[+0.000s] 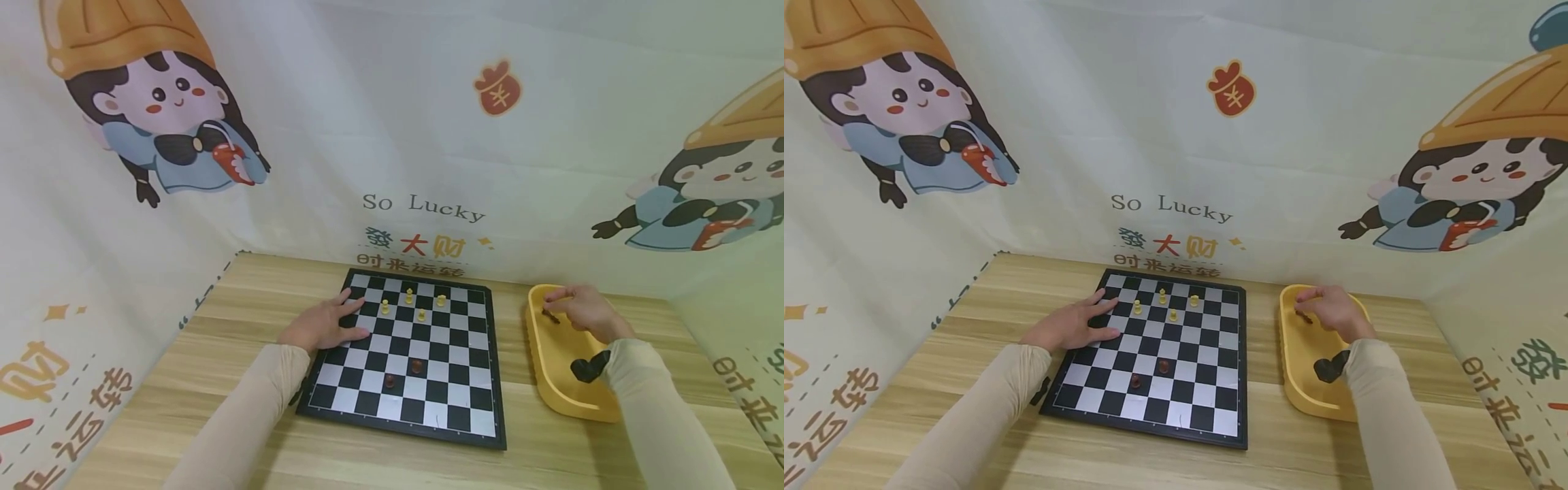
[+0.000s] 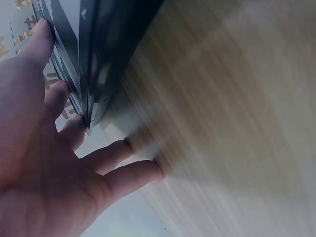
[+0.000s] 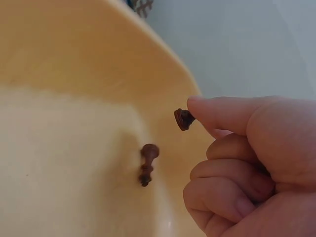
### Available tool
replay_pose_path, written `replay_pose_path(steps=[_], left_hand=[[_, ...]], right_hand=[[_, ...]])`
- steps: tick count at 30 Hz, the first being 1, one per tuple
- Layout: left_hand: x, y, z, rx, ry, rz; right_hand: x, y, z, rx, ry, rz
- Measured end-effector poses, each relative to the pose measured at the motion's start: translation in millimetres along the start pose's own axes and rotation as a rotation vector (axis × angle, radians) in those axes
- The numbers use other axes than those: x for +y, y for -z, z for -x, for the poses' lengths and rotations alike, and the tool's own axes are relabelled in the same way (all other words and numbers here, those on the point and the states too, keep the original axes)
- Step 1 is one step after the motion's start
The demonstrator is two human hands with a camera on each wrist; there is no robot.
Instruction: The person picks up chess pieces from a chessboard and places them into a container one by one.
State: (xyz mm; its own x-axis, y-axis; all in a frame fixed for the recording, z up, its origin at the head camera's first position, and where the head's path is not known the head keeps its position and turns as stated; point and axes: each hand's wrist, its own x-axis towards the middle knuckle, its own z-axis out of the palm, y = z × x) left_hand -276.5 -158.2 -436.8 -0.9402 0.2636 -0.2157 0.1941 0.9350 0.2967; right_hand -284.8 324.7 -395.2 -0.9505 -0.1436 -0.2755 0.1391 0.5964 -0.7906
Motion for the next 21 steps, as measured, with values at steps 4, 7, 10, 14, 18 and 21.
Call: replay_pose_path(steps=[4, 7, 10, 14, 18, 21], left_hand=[[-0.7, -0.4, -0.2, -0.005, 0.003, 0.008], [-0.3, -0.1, -1.0, -0.013, 0.013, 0.012], [0.1, 0.5, -1.5, -0.015, 0.011, 0.004], [0.3, 1.1, -1.6, -0.017, 0.013, 0.001], [0.3, 1.2, -1.2, -0.013, 0.018, 0.007], [0.2, 1.3, -0.8, -0.011, 0.020, 0.007]], right_hand=[[4.1, -3.4, -3.8, -0.003, -0.016, 0.004], [5.3, -5.5, -5.5, -0.005, -0.016, 0.038], [6.1, -6.9, -7.0, -0.010, -0.029, 0.069], [6.8, -8.2, -8.2, -0.010, -0.050, 0.088], [7.2, -8.6, -8.2, -0.016, -0.062, 0.084], [8.0, -8.5, -8.1, -0.010, -0.061, 0.084]])
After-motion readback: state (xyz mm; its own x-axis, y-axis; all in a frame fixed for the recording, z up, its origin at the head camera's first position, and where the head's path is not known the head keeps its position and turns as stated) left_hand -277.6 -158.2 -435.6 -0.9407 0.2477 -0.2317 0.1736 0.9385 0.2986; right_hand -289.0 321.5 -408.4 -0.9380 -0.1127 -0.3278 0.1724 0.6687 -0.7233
